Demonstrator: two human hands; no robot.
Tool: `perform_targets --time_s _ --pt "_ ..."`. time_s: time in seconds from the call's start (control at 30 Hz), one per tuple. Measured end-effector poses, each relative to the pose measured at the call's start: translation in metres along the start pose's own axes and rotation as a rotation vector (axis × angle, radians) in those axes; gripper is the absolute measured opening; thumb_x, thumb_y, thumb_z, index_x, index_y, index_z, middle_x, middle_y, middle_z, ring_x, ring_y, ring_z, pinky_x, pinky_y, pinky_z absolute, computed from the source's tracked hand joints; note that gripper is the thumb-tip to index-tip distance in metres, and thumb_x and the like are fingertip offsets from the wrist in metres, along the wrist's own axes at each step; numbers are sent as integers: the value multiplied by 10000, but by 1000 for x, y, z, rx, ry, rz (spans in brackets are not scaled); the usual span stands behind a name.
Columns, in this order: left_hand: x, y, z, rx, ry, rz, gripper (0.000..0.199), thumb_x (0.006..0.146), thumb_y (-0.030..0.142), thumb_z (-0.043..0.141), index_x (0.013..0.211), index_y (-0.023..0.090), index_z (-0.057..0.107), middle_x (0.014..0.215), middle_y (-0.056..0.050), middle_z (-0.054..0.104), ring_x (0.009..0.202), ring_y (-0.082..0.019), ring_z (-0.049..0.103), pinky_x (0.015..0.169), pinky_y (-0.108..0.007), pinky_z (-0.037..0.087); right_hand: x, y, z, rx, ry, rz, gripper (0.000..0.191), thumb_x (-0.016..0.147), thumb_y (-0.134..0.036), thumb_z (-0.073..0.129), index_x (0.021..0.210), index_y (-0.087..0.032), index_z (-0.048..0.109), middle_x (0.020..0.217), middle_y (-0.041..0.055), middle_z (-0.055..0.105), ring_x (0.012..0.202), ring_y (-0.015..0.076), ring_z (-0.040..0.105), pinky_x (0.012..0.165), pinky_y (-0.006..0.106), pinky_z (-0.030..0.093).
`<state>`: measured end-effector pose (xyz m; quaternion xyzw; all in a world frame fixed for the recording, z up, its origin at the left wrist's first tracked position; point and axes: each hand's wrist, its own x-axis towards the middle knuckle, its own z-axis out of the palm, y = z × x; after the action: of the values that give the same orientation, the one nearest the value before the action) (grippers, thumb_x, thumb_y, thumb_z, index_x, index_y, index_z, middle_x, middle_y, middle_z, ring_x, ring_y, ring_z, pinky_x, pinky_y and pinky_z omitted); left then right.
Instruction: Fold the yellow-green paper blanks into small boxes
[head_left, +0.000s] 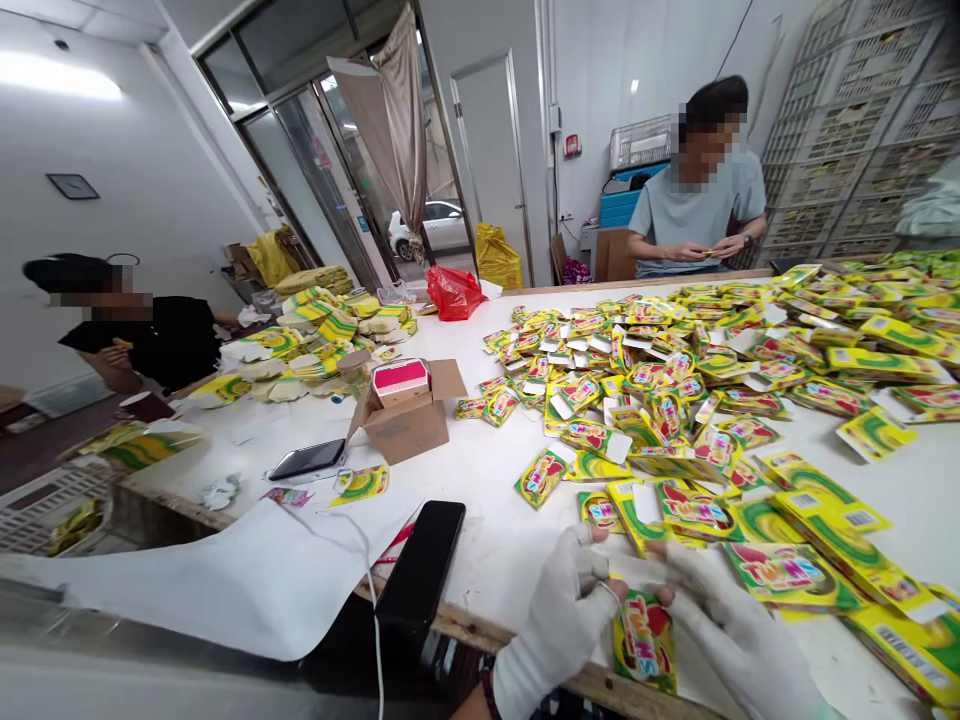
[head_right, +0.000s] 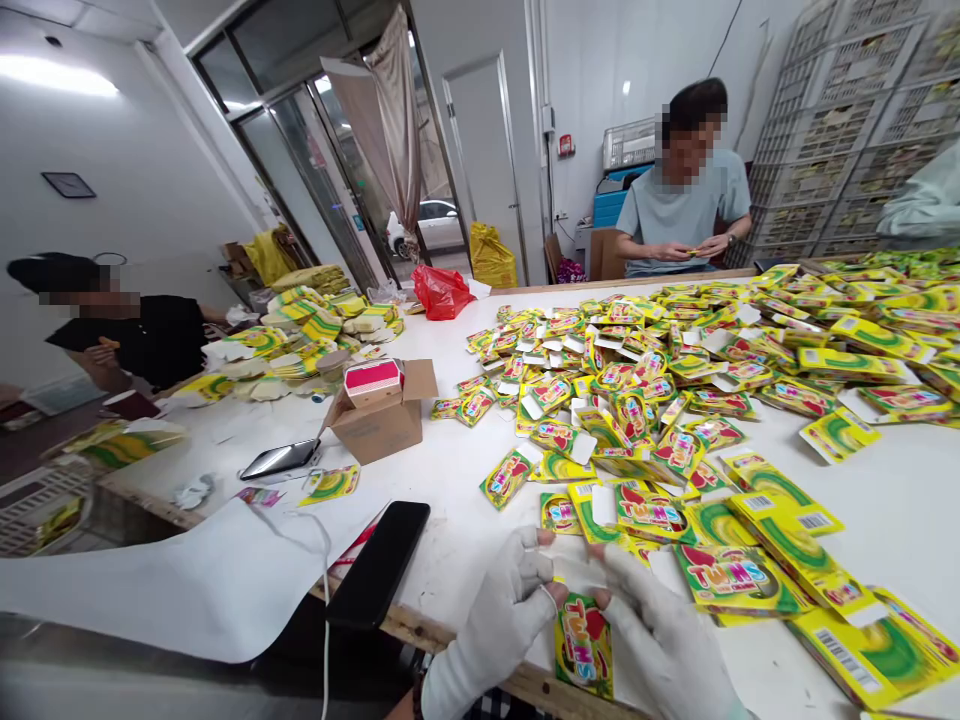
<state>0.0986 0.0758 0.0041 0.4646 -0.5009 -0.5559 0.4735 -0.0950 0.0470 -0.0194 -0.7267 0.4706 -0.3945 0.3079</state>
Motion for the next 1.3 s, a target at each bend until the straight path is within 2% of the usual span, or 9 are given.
perform_targets --time_s 0.2,0.37,0.47,0.7,0.87,1.0,1.13,1.2,1.3 --pt "-2 17 3 261 1 95 206 819 290 609 864 105 687 869 -103 721 801 -197 664 729 -275 512 3 -25 -11 18 -277 -172 254 933 -316 429 942 -234 669 940 48 703 840 169 671 717 238 560" --pt "9 26 -3 281 -88 4 189 838 301 593 850 127 667 835 -56 700 775 -166 631 714 -258 501 16 -40 -20 33 -263 7 251 899 -346 489 873 -194 687 821 38 710 734 175 659 650 252 542" --pt "13 19 -9 317 -89 46 184 864 287 566 880 137 670 860 -48 699 796 -162 633 735 -263 511 20 -35 -21 77 -234 -21 193 882 -257 505 853 -190 683 781 20 699 705 152 647 639 232 528" --pt "-6 0 -22 598 -168 489 318 878 145 534 1179 201 617 1102 -73 695 984 -170 659 867 -290 540 -12 -9 -28 39 -280 -427 418 920 -199 476 1337 -186 504 1322 131 560 1215 202 544 1015 345 471" --pt "-6 -4 -22 893 -191 630 344 861 120 499 1160 217 637 1041 -96 697 942 -214 656 812 -342 557 -19 -8 -11 30 -220 -320 390 911 -191 488 1293 -245 541 1294 102 577 1177 195 565 975 349 503" --pt "9 -3 -27 764 -122 503 352 871 210 543 1219 219 595 1175 -103 650 1082 -223 616 934 -366 525 -11 -9 -16 185 -52 34 244 891 -331 545 1088 -228 646 1066 81 686 962 200 650 860 358 544" --pt "37 1 -24 717 74 343 360 832 268 592 1174 155 594 1247 -139 605 1202 -271 538 1060 -459 423 -24 -2 -61 579 175 394 620 819 -764 332 932 -232 629 725 68 664 553 157 613 510 288 517" --pt "54 2 -12 582 103 160 279 838 282 567 1076 142 605 1066 -132 671 991 -245 647 911 -426 529 -31 -1 -79 767 168 474 779 774 -840 94 798 -245 596 505 24 521 367 124 468 368 255 401" --pt "77 1 16 184 111 -182 361 818 330 602 1117 143 521 787 -58 664 543 -138 619 502 -264 535 -28 -5 -78 999 81 452 623 790 -803 310 825 -246 588 593 31 571 487 155 564 448 281 463"
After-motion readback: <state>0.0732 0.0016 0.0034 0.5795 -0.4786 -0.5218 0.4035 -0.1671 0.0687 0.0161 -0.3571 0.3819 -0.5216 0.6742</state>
